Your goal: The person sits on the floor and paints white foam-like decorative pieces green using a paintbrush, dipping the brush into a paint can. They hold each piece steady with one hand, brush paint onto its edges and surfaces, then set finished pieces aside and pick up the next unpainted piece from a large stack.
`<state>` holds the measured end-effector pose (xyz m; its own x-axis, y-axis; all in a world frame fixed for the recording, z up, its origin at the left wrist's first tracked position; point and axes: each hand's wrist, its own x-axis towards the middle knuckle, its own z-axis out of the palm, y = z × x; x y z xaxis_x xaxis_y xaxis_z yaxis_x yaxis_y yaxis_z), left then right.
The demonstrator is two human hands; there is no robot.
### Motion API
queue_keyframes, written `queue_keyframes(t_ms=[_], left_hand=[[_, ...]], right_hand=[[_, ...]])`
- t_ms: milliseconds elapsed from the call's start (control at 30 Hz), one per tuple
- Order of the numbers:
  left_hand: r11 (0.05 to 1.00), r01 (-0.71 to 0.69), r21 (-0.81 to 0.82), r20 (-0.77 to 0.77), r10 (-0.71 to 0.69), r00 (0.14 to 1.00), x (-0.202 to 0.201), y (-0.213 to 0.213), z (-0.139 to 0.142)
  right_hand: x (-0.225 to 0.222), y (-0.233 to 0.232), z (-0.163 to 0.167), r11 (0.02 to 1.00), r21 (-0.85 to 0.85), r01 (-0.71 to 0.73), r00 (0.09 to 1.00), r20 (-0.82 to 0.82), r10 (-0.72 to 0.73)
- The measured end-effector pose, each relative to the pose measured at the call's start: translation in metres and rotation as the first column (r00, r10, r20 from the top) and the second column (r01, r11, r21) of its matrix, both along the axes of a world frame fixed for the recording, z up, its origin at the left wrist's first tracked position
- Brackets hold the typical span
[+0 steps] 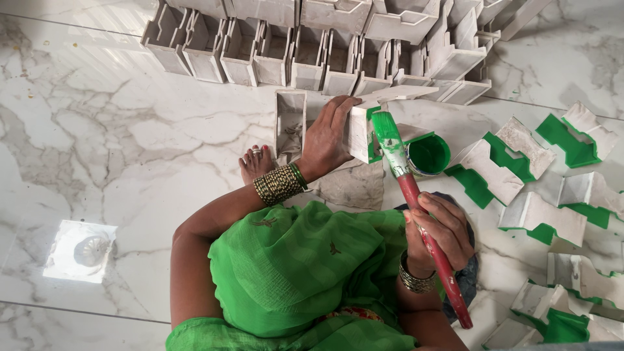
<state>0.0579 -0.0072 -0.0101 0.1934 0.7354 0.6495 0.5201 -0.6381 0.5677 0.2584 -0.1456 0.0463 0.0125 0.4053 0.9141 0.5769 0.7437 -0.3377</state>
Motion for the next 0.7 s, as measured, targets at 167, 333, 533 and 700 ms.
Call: queue_keyframes(t_ms=[167,333,533,700], left_hand=[[1.000,0.006,-0.018,-0.013,-0.006,1.000,0.001,-0.001,0.000],[0.999,-0.026,-0.024,0.025,0.027,0.999,-0.001,0.001,0.000],[0.999,0.009,-0.032,0.009,-0.009,1.000,0.002,0.000,-0.001],[0.999,-0.013,-0.040,0.009,0.014,1.000,0.001,0.002,0.000]], right_hand=[[-0.002,0.001,0.001,0.999,-0.047,-0.027,0.999,0.033,0.029],[0.007,-0.009,0.004,0.994,-0.107,-0.033,0.999,-0.046,0.028],[0.001,-0.003,0.001,0.999,-0.037,-0.001,0.995,-0.105,-0.003],[0.007,-0.004,0.010,0.995,-0.096,-0.040,0.999,0.022,0.043]])
